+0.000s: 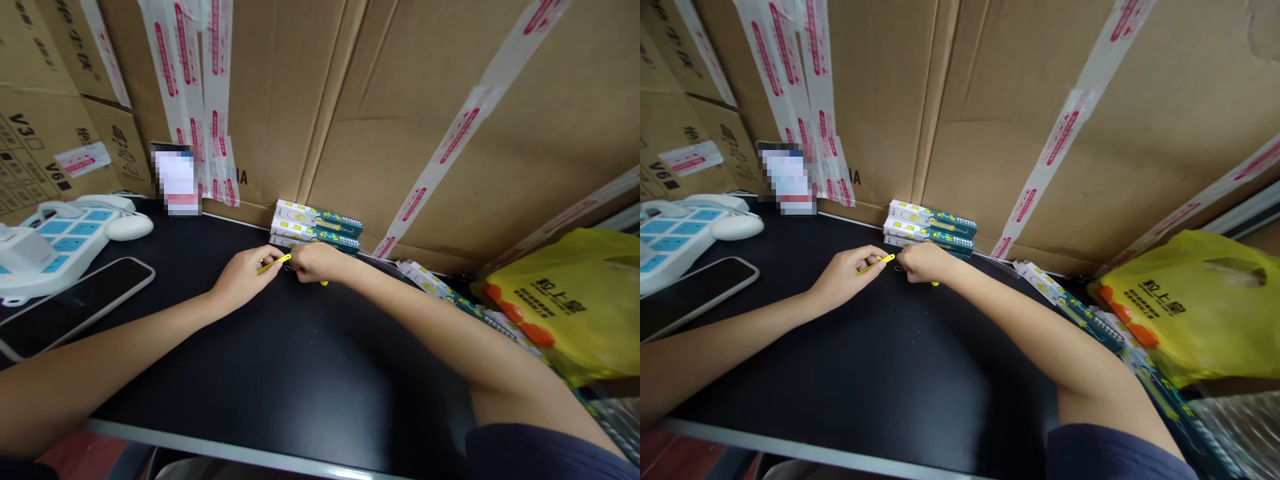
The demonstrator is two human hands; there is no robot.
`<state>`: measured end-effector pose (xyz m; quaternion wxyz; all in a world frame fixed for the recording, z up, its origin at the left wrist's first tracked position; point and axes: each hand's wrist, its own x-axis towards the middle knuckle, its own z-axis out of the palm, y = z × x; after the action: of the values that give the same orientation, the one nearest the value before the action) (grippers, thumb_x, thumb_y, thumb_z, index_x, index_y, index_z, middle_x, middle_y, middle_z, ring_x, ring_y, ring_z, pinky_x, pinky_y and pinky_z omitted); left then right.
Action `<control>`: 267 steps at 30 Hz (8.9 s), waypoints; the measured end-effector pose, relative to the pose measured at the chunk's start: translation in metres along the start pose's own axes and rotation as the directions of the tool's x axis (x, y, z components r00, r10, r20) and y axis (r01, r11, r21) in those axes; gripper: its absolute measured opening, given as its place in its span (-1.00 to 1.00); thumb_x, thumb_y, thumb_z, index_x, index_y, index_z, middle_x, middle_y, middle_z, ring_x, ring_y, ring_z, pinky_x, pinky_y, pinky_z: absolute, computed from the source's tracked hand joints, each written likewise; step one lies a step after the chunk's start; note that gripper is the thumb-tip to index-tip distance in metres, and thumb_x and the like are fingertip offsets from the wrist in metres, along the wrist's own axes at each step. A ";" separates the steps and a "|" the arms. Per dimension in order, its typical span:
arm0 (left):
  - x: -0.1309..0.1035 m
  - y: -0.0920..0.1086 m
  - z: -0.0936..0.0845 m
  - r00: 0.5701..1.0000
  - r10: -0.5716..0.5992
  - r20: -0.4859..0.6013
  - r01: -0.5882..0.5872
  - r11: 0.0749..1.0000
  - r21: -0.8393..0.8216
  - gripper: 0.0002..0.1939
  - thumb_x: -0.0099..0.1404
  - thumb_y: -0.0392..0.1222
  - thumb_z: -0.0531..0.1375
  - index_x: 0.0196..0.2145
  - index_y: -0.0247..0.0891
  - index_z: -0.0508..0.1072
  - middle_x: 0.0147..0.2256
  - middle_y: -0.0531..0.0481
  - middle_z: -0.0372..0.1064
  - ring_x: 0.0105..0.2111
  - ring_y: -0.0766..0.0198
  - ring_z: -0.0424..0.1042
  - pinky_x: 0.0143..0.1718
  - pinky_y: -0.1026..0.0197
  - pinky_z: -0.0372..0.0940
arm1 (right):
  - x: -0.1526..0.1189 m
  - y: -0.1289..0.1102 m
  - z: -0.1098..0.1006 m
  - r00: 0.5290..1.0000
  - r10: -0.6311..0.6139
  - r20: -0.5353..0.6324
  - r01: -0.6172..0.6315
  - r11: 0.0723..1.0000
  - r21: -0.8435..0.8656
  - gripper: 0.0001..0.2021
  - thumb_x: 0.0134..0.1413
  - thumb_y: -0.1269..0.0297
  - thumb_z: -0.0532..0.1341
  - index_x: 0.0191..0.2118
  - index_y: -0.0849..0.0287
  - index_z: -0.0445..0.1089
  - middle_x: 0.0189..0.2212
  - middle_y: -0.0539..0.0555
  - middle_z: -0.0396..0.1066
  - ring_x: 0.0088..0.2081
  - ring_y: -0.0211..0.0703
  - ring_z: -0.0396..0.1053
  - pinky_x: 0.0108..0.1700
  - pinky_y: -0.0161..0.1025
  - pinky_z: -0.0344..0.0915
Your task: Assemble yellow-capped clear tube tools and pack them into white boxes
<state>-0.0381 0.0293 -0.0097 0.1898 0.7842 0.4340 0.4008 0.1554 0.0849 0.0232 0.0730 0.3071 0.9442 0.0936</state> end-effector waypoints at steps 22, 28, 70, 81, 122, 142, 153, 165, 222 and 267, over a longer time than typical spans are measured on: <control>-0.025 0.027 0.024 0.919 0.023 0.393 0.155 0.897 -0.415 -0.82 0.29 -0.09 0.14 -0.33 -0.26 0.41 -0.37 0.04 0.39 -0.29 0.27 0.40 -0.21 0.25 0.29 | -0.079 -0.081 0.039 0.955 0.276 0.105 0.008 -0.381 0.925 -0.70 -0.05 0.19 0.36 -0.42 0.21 0.23 -0.64 -0.09 0.40 -0.66 -0.40 0.33 -0.68 -0.50 0.29; -0.024 0.032 0.016 0.907 0.101 0.408 -0.014 0.977 -0.212 -0.80 0.36 -0.11 0.05 -0.32 -0.22 0.39 -0.36 0.05 0.41 -0.35 0.30 0.39 -0.31 0.28 0.23 | -0.082 -0.081 0.039 0.937 0.349 0.016 0.078 -0.254 0.964 -0.77 0.10 0.19 0.24 -0.25 0.14 0.19 -0.51 -0.11 0.36 -0.62 -0.38 0.32 -0.74 -0.50 0.21; -0.023 0.035 0.007 0.756 -0.089 0.649 0.072 0.996 0.053 -0.74 0.38 -0.11 -0.03 -0.41 -0.22 0.32 -0.52 0.11 0.39 -0.47 0.32 0.34 -0.44 0.31 0.06 | -0.083 -0.073 0.055 0.867 0.464 -0.180 0.072 0.241 0.968 -0.75 0.09 0.15 0.28 -0.45 0.17 0.27 -0.56 -0.05 0.33 -0.55 -0.34 0.25 -0.49 -0.36 0.21; -0.024 0.037 0.011 0.778 -0.102 0.619 -0.051 0.973 0.225 -0.76 0.37 -0.14 0.00 -0.43 -0.23 0.33 -0.53 0.08 0.33 -0.51 0.30 0.31 -0.47 0.28 0.00 | -0.086 -0.073 0.056 0.859 0.437 -0.266 0.061 0.428 0.902 -0.75 0.10 0.20 0.27 -0.50 0.18 0.27 -0.54 0.00 0.38 -0.52 -0.31 0.30 -0.47 -0.35 0.21; -0.024 0.038 0.005 0.739 -0.065 0.671 0.123 0.992 -0.039 -0.73 0.37 -0.14 -0.02 -0.46 -0.24 0.29 -0.49 0.11 0.36 -0.48 0.35 0.32 -0.42 0.30 0.09 | -0.088 -0.068 0.054 0.890 0.397 -0.225 0.021 0.457 0.889 -0.77 0.12 0.13 0.25 -0.38 0.20 0.43 -0.53 -0.03 0.35 -0.52 -0.33 0.23 -0.47 -0.37 0.19; -0.024 0.042 0.006 0.754 -0.126 0.645 0.113 0.992 0.062 -0.74 0.35 -0.17 -0.02 -0.27 -0.24 0.46 -0.52 0.10 0.35 -0.51 0.34 0.31 -0.46 0.32 0.09 | -0.094 -0.073 0.058 0.842 0.364 -0.399 0.106 0.613 0.783 -0.79 0.20 0.22 0.18 -0.43 0.16 0.30 -0.49 0.04 0.41 -0.49 -0.28 0.29 -0.44 -0.31 0.19; -0.026 0.037 0.011 0.814 -0.129 0.567 0.199 0.978 -0.062 -0.68 0.39 -0.03 -0.06 -0.34 -0.25 0.37 -0.56 0.13 0.27 -0.56 0.37 0.25 -0.49 0.31 0.09 | -0.089 -0.069 0.052 0.743 0.509 -0.434 0.106 0.551 0.828 -0.79 0.13 0.22 0.25 -0.48 0.15 0.35 -0.53 0.00 0.34 -0.48 -0.25 0.22 -0.43 -0.27 0.17; -0.026 0.036 0.010 0.786 -0.122 0.606 0.197 0.979 -0.059 -0.67 0.40 -0.03 -0.06 -0.35 -0.25 0.38 -0.56 0.14 0.27 -0.54 0.37 0.27 -0.47 0.32 0.09 | -0.089 -0.070 0.051 0.743 0.396 -0.540 0.192 0.647 0.738 -0.81 0.17 0.35 0.21 -0.46 0.13 0.24 -0.51 0.02 0.33 -0.42 -0.20 0.26 -0.31 -0.19 0.22; -0.027 0.041 0.012 0.772 -0.150 0.617 0.253 0.964 -0.081 -0.75 0.39 -0.13 -0.05 -0.44 -0.24 0.23 -0.53 0.14 0.19 -0.53 0.37 0.18 -0.46 0.29 0.06 | -0.092 -0.070 0.054 0.835 0.392 -0.387 0.108 0.572 0.813 -0.83 0.17 0.29 0.21 -0.44 0.16 0.29 -0.49 0.02 0.33 -0.43 -0.24 0.25 -0.37 -0.27 0.19; -0.046 0.050 0.019 0.831 -0.139 0.539 0.115 0.990 0.079 -0.77 0.41 -0.20 -0.09 -0.10 -0.21 0.31 -0.29 -0.07 0.46 -0.28 0.16 0.46 -0.27 0.20 0.24 | -0.090 -0.091 0.052 0.747 0.428 -0.508 0.055 0.723 0.689 -0.73 0.19 0.39 0.15 -0.51 0.11 0.11 -0.57 -0.02 0.20 -0.48 -0.23 0.16 -0.42 -0.25 0.14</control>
<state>-0.0104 -0.0357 -0.0098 0.3140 0.8389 0.4221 0.1394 0.1863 -0.0342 -0.0404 -0.3763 0.3617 0.8408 -0.1437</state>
